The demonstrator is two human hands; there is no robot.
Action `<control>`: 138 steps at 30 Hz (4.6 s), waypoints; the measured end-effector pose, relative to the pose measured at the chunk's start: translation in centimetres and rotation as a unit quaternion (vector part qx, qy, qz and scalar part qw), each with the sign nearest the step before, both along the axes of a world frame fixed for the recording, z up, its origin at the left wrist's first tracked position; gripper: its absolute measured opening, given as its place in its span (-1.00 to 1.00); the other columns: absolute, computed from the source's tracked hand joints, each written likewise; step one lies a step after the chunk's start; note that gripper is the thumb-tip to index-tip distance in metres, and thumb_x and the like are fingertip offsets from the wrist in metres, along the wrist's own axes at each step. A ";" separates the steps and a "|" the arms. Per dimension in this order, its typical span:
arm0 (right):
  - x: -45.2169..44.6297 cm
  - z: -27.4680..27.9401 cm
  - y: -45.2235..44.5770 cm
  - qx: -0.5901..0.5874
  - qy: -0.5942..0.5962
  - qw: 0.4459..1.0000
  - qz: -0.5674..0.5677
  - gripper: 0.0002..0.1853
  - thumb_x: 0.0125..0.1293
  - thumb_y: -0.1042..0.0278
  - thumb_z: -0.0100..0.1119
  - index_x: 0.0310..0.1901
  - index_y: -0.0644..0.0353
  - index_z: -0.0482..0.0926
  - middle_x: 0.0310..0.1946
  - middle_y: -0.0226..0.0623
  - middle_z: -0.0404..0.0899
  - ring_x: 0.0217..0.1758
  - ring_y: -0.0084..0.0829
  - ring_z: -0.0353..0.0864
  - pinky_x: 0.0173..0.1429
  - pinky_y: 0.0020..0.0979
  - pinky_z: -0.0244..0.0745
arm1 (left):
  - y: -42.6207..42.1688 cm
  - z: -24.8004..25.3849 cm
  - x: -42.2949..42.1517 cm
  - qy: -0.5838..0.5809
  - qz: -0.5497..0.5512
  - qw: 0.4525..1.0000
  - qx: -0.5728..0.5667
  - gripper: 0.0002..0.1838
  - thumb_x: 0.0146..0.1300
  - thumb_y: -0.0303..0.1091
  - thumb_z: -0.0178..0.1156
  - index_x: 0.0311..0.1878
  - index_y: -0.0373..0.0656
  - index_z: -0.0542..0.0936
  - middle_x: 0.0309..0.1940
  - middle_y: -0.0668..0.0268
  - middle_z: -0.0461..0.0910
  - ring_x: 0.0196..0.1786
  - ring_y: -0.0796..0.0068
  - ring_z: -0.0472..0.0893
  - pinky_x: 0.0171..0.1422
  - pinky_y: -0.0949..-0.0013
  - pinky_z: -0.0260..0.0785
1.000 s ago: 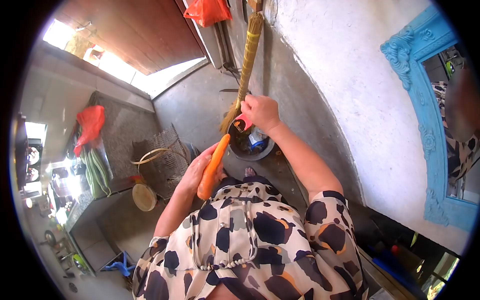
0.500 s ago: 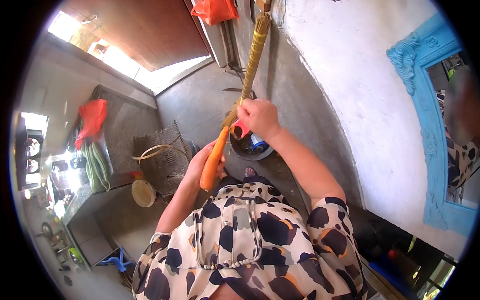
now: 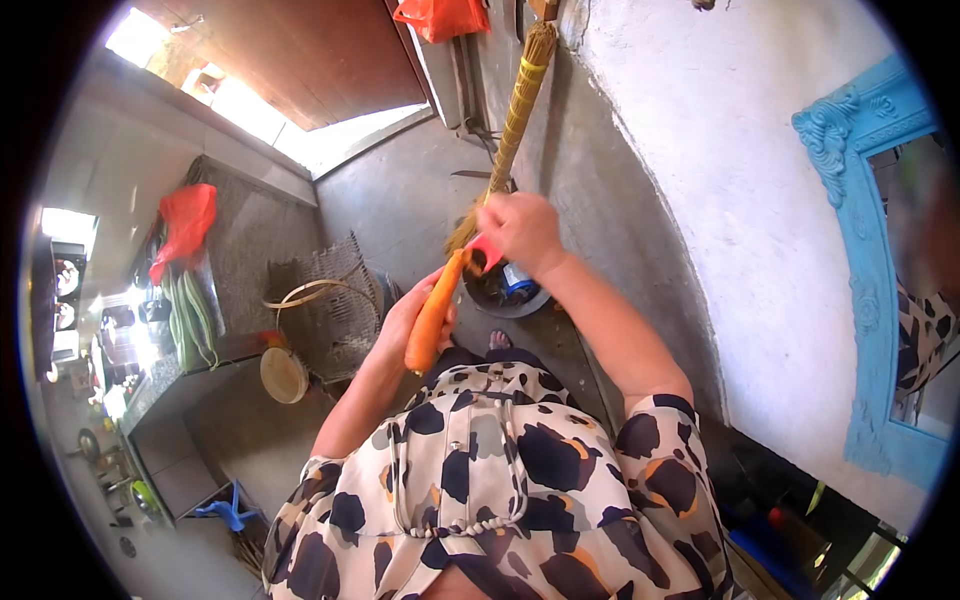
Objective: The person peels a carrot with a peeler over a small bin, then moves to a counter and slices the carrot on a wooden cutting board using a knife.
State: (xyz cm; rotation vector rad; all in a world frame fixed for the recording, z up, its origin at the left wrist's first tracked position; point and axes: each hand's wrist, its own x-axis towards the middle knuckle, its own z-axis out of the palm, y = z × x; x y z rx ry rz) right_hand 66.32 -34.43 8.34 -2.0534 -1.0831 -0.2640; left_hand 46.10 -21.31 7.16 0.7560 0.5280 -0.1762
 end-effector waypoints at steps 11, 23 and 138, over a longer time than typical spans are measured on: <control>1.3 -2.5 -0.3 -0.039 -0.029 0.998 -0.030 -0.71 0.17 0.25 0.24 -0.62 0.10 0.40 -0.67 -0.23 0.45 -0.55 -0.11 0.51 -0.46 -0.11 0.37 | -0.8 1.4 -0.2 0.004 -0.015 1.000 0.002 -0.51 0.52 -0.12 -0.11 0.39 -0.18 0.30 -0.40 0.24 0.52 -0.52 0.47 0.48 -0.47 0.48 0.35; -0.9 -0.9 0.8 -0.020 -0.039 0.998 0.051 -0.73 0.17 0.24 0.23 -0.61 0.08 0.43 -0.66 -0.23 0.48 -0.53 -0.15 0.54 -0.43 -0.13 0.41 | -0.7 1.0 0.5 -0.010 -0.043 0.999 -0.021 -0.36 0.39 -0.05 0.06 0.47 -0.01 0.20 -0.49 0.24 0.46 -0.58 0.46 0.39 -0.53 0.46 0.25; -2.0 -3.7 2.2 -0.105 -0.020 0.993 0.050 -0.72 0.18 0.22 0.23 -0.60 0.06 0.41 -0.67 -0.26 0.47 -0.54 -0.16 0.54 -0.44 -0.13 0.40 | 0.2 0.0 -1.5 0.088 -0.015 0.995 -0.033 -0.58 0.52 -0.05 -0.07 0.30 -0.03 0.39 -0.36 0.34 0.55 -0.43 0.55 0.55 -0.42 0.49 0.46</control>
